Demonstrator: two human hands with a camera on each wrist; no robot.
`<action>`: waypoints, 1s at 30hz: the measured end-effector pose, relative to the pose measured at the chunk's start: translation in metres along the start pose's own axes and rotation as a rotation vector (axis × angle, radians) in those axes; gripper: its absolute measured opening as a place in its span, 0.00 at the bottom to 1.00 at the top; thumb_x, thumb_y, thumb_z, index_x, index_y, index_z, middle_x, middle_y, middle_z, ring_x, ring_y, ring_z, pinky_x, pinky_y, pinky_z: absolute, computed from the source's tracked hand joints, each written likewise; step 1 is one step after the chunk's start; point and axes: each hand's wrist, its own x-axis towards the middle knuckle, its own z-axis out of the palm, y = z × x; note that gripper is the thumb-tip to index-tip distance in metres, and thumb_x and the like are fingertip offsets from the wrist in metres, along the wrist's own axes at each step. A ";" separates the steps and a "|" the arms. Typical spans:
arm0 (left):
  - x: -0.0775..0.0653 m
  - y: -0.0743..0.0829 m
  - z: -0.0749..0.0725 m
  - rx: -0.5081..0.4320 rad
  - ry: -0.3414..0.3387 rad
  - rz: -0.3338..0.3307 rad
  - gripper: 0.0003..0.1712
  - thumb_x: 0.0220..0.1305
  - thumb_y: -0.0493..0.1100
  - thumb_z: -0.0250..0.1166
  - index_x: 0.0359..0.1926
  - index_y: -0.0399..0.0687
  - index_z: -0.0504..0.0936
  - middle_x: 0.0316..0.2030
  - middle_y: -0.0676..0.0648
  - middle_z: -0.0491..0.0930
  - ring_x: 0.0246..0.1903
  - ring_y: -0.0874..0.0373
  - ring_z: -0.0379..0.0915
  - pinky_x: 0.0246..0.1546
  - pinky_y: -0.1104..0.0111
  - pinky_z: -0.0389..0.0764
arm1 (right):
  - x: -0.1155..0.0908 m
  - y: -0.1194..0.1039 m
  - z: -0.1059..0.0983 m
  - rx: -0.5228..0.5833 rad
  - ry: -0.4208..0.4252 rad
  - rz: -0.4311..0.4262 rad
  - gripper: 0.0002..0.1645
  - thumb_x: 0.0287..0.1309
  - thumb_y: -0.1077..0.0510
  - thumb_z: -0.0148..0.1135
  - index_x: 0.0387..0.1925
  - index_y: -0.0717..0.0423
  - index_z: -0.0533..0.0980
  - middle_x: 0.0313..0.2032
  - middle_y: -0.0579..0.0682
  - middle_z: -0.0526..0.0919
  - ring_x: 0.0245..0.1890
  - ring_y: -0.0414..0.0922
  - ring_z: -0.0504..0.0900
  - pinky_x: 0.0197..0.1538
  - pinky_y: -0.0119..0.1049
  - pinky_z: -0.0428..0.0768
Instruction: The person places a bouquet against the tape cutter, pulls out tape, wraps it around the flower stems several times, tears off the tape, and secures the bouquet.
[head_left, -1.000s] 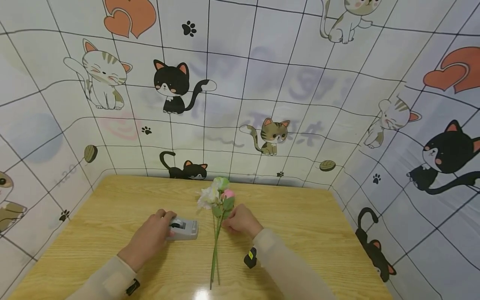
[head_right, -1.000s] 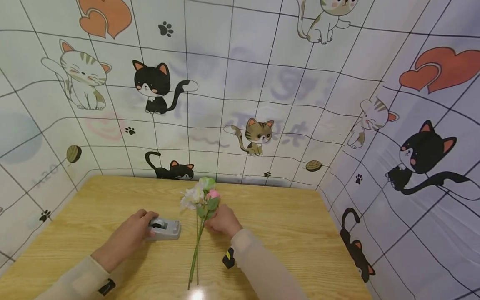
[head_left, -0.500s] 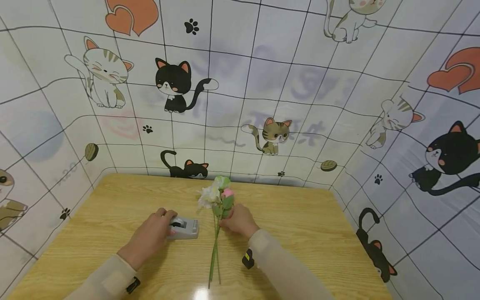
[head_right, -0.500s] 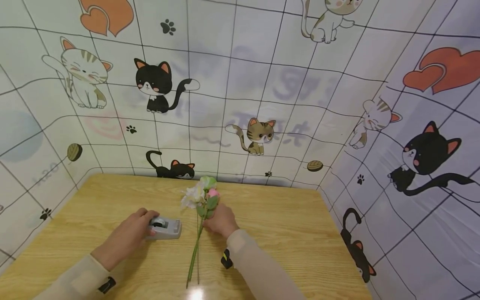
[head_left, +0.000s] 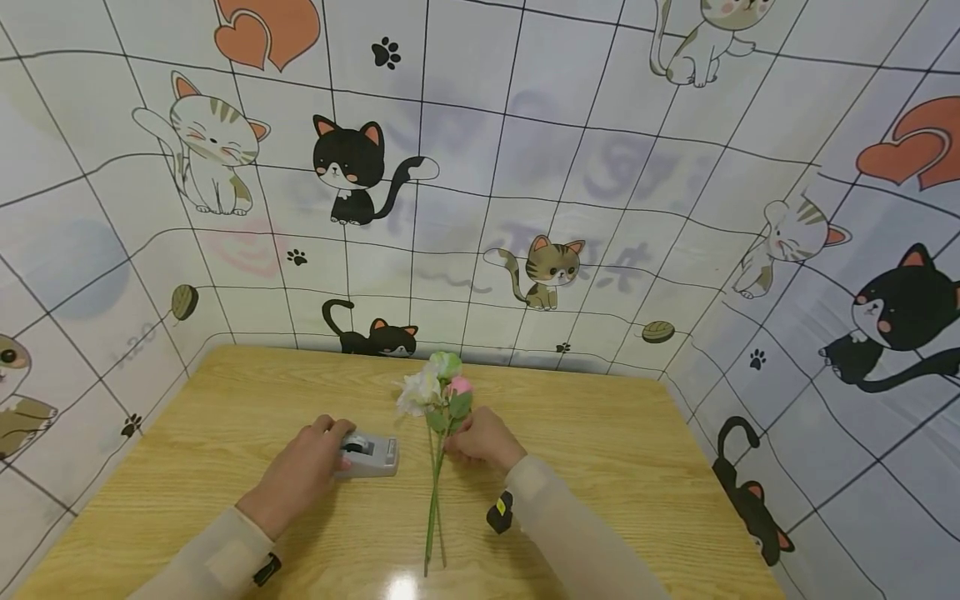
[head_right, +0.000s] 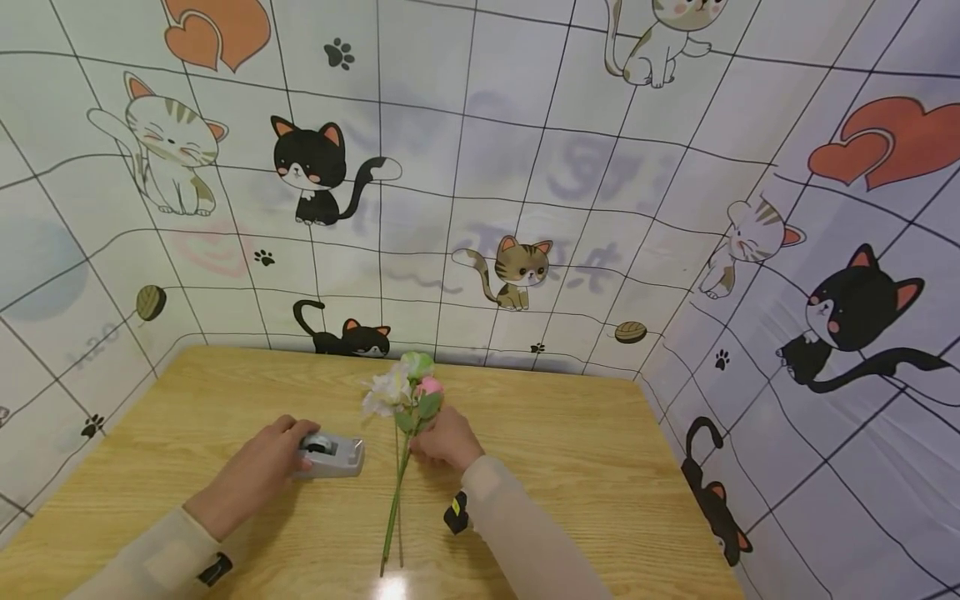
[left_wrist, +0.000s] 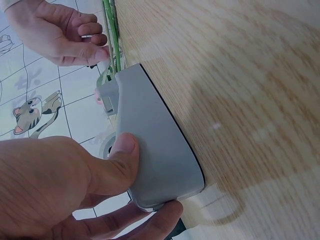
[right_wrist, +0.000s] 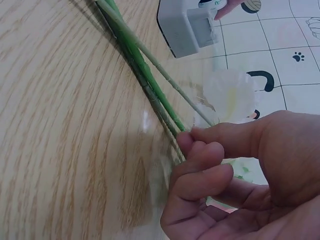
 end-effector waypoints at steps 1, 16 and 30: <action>0.000 0.000 0.000 0.001 0.000 0.001 0.30 0.69 0.36 0.85 0.66 0.32 0.86 0.53 0.32 0.88 0.44 0.46 0.87 0.44 0.53 0.95 | 0.001 0.000 0.000 0.008 -0.003 0.002 0.28 0.74 0.60 0.78 0.15 0.61 0.82 0.12 0.45 0.77 0.15 0.40 0.65 0.28 0.34 0.71; 0.001 0.002 0.002 0.001 -0.018 -0.005 0.32 0.69 0.37 0.86 0.68 0.32 0.85 0.55 0.30 0.88 0.46 0.44 0.88 0.45 0.52 0.95 | 0.002 0.004 0.010 -0.160 0.094 -0.026 0.34 0.63 0.55 0.84 0.13 0.43 0.68 0.11 0.38 0.68 0.16 0.39 0.67 0.23 0.32 0.65; -0.002 0.000 0.005 0.008 -0.005 0.000 0.31 0.69 0.37 0.85 0.68 0.32 0.84 0.56 0.30 0.88 0.46 0.43 0.88 0.44 0.52 0.95 | -0.022 -0.021 0.021 -0.185 0.092 -0.061 0.20 0.66 0.55 0.88 0.33 0.59 0.81 0.20 0.48 0.80 0.19 0.44 0.80 0.29 0.35 0.77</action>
